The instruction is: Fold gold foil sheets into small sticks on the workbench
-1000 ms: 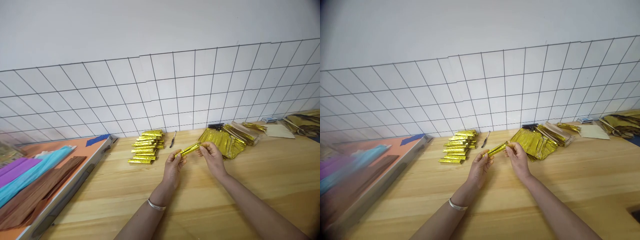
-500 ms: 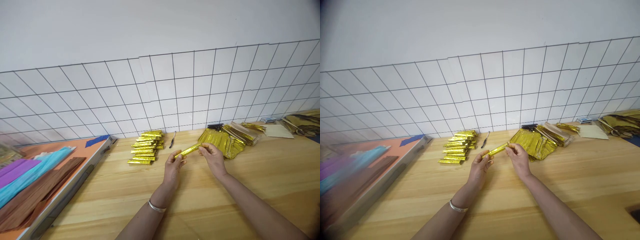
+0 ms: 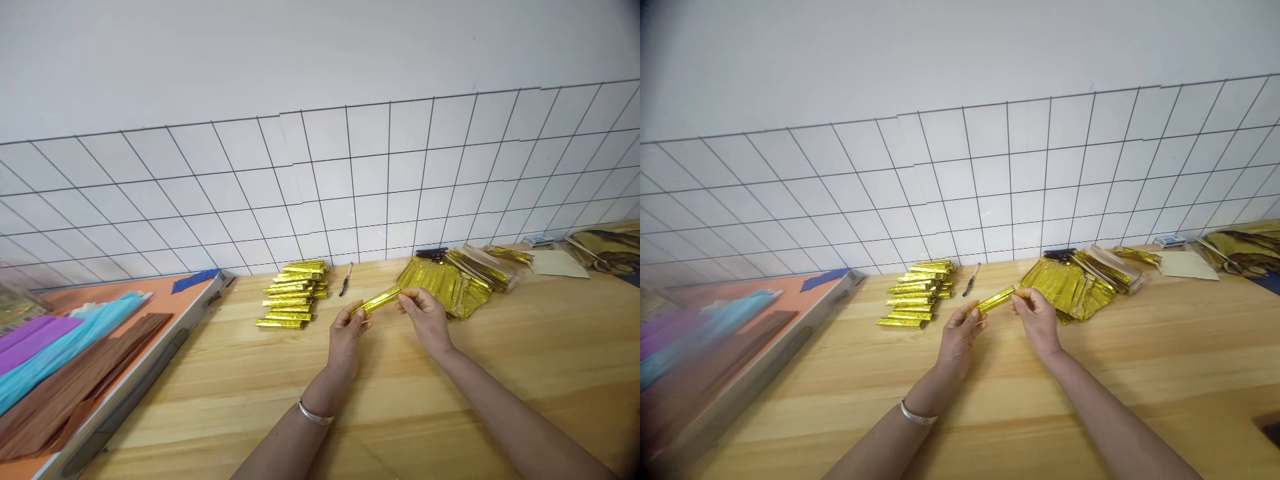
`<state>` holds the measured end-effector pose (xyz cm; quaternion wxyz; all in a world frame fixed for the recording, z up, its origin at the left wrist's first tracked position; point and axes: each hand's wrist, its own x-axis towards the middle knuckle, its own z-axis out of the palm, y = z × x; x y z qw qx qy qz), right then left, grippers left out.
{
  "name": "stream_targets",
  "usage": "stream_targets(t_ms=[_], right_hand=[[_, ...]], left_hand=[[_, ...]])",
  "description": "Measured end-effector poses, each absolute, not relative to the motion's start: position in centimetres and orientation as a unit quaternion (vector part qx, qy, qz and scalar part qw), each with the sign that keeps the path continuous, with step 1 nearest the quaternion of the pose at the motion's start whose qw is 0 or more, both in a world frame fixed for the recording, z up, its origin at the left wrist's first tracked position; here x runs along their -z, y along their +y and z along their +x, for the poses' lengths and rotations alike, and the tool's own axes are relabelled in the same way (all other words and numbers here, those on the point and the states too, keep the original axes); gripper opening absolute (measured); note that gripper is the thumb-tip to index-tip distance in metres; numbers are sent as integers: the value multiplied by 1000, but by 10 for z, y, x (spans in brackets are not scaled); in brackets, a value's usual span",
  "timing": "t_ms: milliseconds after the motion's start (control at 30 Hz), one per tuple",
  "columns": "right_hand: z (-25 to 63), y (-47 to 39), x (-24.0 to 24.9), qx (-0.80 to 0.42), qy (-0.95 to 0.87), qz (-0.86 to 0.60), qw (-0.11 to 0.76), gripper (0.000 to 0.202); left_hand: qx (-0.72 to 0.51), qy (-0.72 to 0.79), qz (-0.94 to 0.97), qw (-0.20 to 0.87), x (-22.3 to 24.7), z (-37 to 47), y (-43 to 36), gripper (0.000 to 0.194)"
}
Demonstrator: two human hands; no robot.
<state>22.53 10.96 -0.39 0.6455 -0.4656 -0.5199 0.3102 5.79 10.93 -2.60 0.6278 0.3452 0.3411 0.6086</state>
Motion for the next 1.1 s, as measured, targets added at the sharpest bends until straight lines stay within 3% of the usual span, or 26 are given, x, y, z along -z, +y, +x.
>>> stream_targets(t_ms=[633,1100], right_hand=[[229,111,10,-223,-586,-481,613,15],[233,116,12,-229,-573,-504,605,27]], left_hand=[[-621,365,337,606,32,60,111,40],[-569,384,425,590,32,60,110,39]])
